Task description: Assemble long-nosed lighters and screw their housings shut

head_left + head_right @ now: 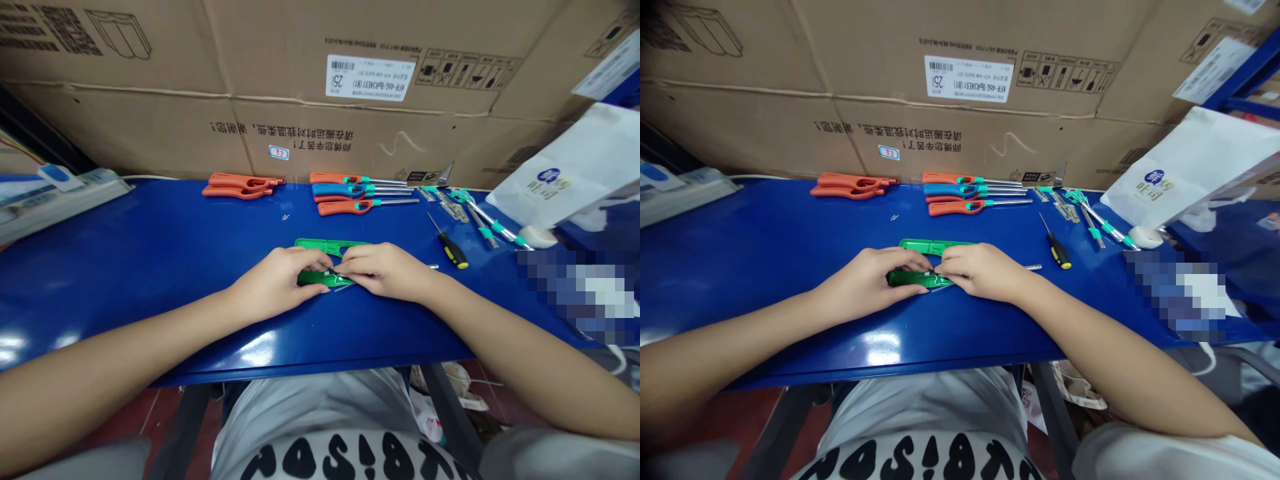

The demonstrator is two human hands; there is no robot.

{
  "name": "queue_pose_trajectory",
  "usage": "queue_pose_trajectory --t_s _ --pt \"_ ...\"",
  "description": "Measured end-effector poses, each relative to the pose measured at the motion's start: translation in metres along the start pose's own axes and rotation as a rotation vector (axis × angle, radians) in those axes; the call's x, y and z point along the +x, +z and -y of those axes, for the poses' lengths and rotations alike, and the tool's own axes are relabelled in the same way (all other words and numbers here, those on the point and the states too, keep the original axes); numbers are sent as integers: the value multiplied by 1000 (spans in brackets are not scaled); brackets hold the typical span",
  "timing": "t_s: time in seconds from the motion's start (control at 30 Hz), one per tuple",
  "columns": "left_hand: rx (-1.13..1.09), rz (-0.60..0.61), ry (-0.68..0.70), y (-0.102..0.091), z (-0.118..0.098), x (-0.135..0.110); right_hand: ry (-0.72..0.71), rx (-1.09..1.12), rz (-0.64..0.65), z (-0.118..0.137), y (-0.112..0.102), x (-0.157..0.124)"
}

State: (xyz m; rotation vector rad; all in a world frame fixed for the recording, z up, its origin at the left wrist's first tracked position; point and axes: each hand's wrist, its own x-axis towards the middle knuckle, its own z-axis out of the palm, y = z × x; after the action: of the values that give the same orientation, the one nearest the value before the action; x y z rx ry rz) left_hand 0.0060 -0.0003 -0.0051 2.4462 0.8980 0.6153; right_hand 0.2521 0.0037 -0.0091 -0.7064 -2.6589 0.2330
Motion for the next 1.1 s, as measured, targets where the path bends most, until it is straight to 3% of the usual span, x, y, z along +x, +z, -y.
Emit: queue_pose_trajectory --t_s 0.17,0.4,0.6,0.8,1.1 --pt "-3 9 -10 -1 -2 0 28 -236 39 8 0 -1" --pt "67 19 56 -1 -1 -1 195 75 12 5 -2 4" --pt "122 12 161 1 0 -3 255 90 16 7 -4 4" --pt "306 22 141 3 -2 -8 301 112 -12 8 -3 5" --pt "364 64 163 3 -8 -8 310 124 -43 10 -2 6"
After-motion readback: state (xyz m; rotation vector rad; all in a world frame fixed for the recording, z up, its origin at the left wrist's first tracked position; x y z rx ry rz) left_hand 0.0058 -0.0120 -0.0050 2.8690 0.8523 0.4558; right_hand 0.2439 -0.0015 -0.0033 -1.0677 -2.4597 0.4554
